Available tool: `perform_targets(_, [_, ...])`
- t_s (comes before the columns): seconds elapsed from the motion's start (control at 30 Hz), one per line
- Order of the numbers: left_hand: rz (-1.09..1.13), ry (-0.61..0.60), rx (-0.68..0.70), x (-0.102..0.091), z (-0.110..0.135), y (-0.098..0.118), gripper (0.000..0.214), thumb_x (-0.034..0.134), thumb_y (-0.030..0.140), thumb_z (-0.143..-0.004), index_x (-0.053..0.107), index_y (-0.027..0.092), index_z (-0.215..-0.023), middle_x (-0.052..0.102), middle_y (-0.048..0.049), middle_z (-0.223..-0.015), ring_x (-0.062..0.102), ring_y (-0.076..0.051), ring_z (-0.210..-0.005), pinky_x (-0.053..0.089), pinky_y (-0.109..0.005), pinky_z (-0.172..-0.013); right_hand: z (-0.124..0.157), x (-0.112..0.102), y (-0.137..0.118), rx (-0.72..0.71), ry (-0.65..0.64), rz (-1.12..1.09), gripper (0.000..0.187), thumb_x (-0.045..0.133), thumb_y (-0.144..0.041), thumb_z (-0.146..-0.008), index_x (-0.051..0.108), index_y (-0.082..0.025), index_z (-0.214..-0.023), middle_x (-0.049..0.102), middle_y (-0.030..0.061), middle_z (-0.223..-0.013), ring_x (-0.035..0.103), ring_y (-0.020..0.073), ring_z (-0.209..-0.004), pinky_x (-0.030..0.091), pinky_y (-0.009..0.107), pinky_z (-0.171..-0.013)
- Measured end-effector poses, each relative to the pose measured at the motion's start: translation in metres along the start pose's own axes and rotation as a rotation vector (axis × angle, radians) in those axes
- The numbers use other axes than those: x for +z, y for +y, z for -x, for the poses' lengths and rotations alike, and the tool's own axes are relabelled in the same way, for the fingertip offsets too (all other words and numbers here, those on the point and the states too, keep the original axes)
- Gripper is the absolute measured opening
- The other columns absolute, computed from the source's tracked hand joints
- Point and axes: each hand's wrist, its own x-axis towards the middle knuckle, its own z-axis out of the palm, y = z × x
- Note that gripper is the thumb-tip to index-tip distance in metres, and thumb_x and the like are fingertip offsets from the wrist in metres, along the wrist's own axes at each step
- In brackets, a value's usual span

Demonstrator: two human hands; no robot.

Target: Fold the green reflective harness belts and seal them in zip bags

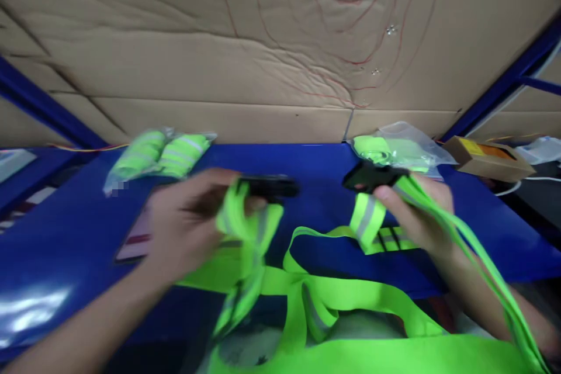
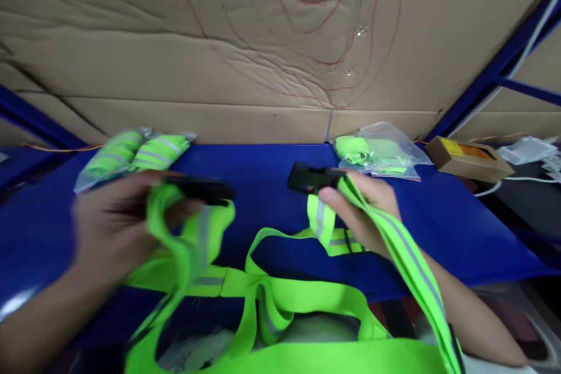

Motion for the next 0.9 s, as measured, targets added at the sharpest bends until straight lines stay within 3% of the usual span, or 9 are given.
perform_targets(0.1, [0.046,-0.077,0.034,0.019,0.005,-0.005,0.017,0.090,0.017,-0.070,0.080,0.026,-0.081,0.073,0.0044,-0.069,0.060,-0.008,-0.054,0.050,-0.015,-0.050,0.004,0.021,-0.006,-0.054,-0.212,-0.134,0.024,0.064,-0.038,-0.096,0.065,-0.021,-0.079,0.051,-0.0035,-0.060,0.046,0.0101,-0.053,0.036,0.023,-0.050])
perform_targets(0.27, [0.107,-0.111,-0.068,0.028,0.007,-0.020,0.019,0.093,0.019,-0.069,0.079,0.023,-0.081,0.074,0.0029,-0.070,0.063,-0.009,-0.056,0.050,-0.015,-0.051,0.007,0.029,0.003,0.022,-0.389,-0.214,0.033,0.061,-0.042,-0.098,0.060,-0.021,-0.072,0.053,-0.0018,-0.063,0.048,0.0121,-0.057,0.039,0.024,-0.052])
perform_targets(0.5, [0.077,-0.127,-0.079,0.022,0.007,-0.024,0.020,0.092,0.019,-0.070,0.077,0.020,-0.084,0.075,0.0032,-0.075,0.065,-0.009,-0.060,0.049,-0.015,-0.053,0.009,0.026,0.006,0.127,-0.420,-0.211,0.036,0.058,-0.052,-0.099,0.069,-0.022,-0.082,0.056,-0.0001,-0.066,0.052,0.0146,-0.061,0.038,0.026,-0.053])
perform_targets(0.63, [0.042,-0.166,-0.106,0.022,0.010,-0.027,0.019,0.091,0.019,-0.073,0.077,0.020,-0.085,0.074,0.0034,-0.075,0.065,-0.009,-0.062,0.049,-0.015,-0.056,0.008,0.029,0.005,0.104,-0.457,-0.175,0.045,0.058,-0.054,-0.099,0.059,-0.020,-0.069,0.053,-0.0003,-0.065,0.050,0.0133,-0.061,0.039,0.025,-0.055])
perform_targets(0.9, [-0.028,-0.295,-0.226,0.027,0.012,-0.029,0.017,0.086,0.029,-0.079,0.074,0.019,-0.081,0.073,0.0022,-0.073,0.066,-0.010,-0.064,0.050,-0.018,-0.058,0.014,0.043,0.006,0.021,-0.522,-0.293,0.040,0.061,-0.036,-0.099,0.047,-0.019,-0.066,0.037,-0.0050,-0.059,0.035,0.0071,-0.052,0.029,0.022,-0.048])
